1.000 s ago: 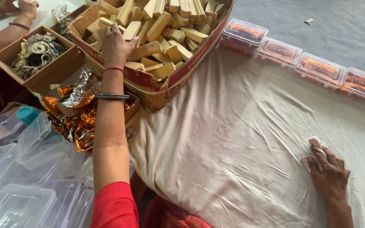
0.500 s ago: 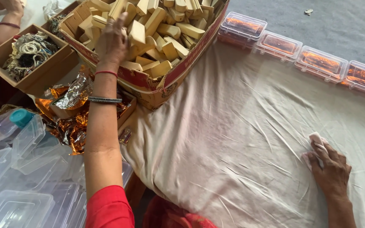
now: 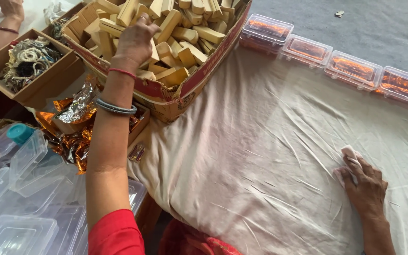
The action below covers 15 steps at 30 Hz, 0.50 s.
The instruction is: The person wipes wooden blocks with a cloth and then wraps them in gold foil. They handle the blocks one at a time, wiping them thoroughly before wrapping each one individually.
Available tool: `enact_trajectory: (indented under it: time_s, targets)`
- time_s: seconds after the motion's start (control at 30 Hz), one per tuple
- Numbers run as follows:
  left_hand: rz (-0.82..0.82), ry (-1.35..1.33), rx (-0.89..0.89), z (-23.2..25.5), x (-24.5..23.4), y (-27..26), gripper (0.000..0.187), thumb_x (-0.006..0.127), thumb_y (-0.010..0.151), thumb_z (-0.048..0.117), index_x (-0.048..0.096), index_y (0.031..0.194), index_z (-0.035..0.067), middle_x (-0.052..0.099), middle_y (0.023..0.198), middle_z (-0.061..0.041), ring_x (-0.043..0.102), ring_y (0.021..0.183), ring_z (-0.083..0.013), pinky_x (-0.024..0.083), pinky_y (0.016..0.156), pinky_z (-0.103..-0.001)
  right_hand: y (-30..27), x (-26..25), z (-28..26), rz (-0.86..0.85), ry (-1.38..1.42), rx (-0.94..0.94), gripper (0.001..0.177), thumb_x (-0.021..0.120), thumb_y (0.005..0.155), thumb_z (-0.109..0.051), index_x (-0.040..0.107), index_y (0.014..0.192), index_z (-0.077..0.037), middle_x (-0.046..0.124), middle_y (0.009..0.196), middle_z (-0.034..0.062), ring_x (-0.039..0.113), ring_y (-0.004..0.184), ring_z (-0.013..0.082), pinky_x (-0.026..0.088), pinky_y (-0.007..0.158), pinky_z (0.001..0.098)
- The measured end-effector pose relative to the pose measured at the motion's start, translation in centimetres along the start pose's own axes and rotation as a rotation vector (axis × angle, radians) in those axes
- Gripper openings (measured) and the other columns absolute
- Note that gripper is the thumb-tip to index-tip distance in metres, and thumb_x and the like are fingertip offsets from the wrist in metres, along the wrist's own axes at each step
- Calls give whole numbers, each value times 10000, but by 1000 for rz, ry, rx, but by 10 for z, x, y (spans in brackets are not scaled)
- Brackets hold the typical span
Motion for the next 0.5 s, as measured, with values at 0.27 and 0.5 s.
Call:
enact_trajectory:
  time_s: [0.27,0.5]
  targets:
    - [11,-215,-241,-9,4,11,531,749,959,86,561,1455,90,604,1342,-213,701,1055,-275,624,857,-320,0,-1,-1,10,38,-13,463,624,1003,-517,654,1422,-324,586,1518,4,529,1394,281,384,1116,523]
    - [26,-128,-462,-20,36,12,932,870,875,253,288,1582,82,528,1417,-292,698,1071,-315,617,856,-353,0,0,-1,18,42,-16,482,646,988,-501,660,1434,-318,588,1512,1,530,1391,280,386,1119,520]
Point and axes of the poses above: each hand's wrist, its own y-axis towards the middle knuckle, its own x-axis out of the palm, z = x × y, the point moved 3 cm from there along y, towards the middle knuckle
